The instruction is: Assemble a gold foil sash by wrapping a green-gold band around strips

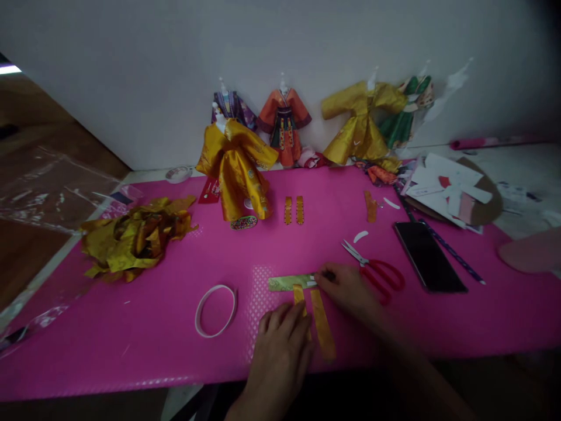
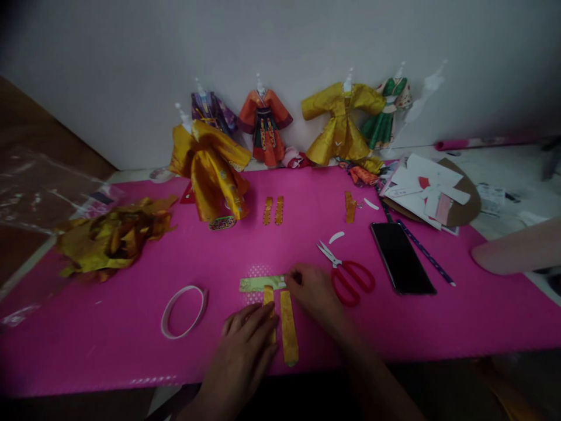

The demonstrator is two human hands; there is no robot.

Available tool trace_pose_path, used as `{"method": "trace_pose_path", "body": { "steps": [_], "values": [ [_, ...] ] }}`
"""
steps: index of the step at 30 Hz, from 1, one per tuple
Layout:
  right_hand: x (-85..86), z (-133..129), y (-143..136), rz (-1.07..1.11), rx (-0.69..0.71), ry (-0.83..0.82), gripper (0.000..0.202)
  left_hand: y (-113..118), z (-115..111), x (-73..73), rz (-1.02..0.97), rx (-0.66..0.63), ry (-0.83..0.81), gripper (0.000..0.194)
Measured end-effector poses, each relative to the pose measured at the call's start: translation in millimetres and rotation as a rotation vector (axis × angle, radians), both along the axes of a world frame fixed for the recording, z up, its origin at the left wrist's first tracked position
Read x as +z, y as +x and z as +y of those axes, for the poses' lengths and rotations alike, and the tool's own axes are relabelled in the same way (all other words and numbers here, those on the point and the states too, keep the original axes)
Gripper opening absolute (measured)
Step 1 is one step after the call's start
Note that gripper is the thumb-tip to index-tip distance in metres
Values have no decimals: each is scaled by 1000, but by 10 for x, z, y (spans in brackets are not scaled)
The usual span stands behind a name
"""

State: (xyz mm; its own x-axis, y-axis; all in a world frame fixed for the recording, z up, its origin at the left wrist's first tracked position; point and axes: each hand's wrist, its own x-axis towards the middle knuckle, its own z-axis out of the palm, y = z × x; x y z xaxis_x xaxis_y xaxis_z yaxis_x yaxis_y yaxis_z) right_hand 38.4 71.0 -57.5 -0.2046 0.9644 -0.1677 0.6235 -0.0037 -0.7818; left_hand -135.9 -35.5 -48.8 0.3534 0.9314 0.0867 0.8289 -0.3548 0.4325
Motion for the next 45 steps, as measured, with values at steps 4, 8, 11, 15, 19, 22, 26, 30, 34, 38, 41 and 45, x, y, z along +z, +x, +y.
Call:
{"method": "trace_pose_path", "body": {
  "steps": [4,8,11,15,19,22,26,30,34,38,41,45],
  "values": [
    [-20,-4,8,-8,-5,4,14,-36,-71,-15,-3,-30,67,34],
    [-46,-5,9,-9,-8,5,13,-56,-135,-18,-44,-54,120,32],
    [-19,-15,10,0,-4,5,14,-69,-133,14,-111,-48,99,29],
    [76,-33,25,13,9,-7,14,-121,31,92,-251,93,-22,16],
    [128,-31,32,55,78,-52,14,-179,411,173,-388,243,-100,12],
    [101,-16,27,101,147,-75,13,-181,706,216,-396,272,-222,12],
    [43,6,24,133,190,-83,12,-153,922,203,-386,216,-306,13],
    [12,18,27,155,203,-81,13,-148,968,139,-381,172,-355,11],
    [2,22,18,161,211,-80,13,-150,978,101,-377,157,-367,7],
    [24,25,8,147,213,-70,15,-139,996,90,-371,143,-364,11],
    [60,26,22,113,188,-54,16,-153,1014,77,-357,147,-368,13],
    [113,16,51,41,116,-19,13,-197,1038,37,-315,162,-387,12]
  ]
}}
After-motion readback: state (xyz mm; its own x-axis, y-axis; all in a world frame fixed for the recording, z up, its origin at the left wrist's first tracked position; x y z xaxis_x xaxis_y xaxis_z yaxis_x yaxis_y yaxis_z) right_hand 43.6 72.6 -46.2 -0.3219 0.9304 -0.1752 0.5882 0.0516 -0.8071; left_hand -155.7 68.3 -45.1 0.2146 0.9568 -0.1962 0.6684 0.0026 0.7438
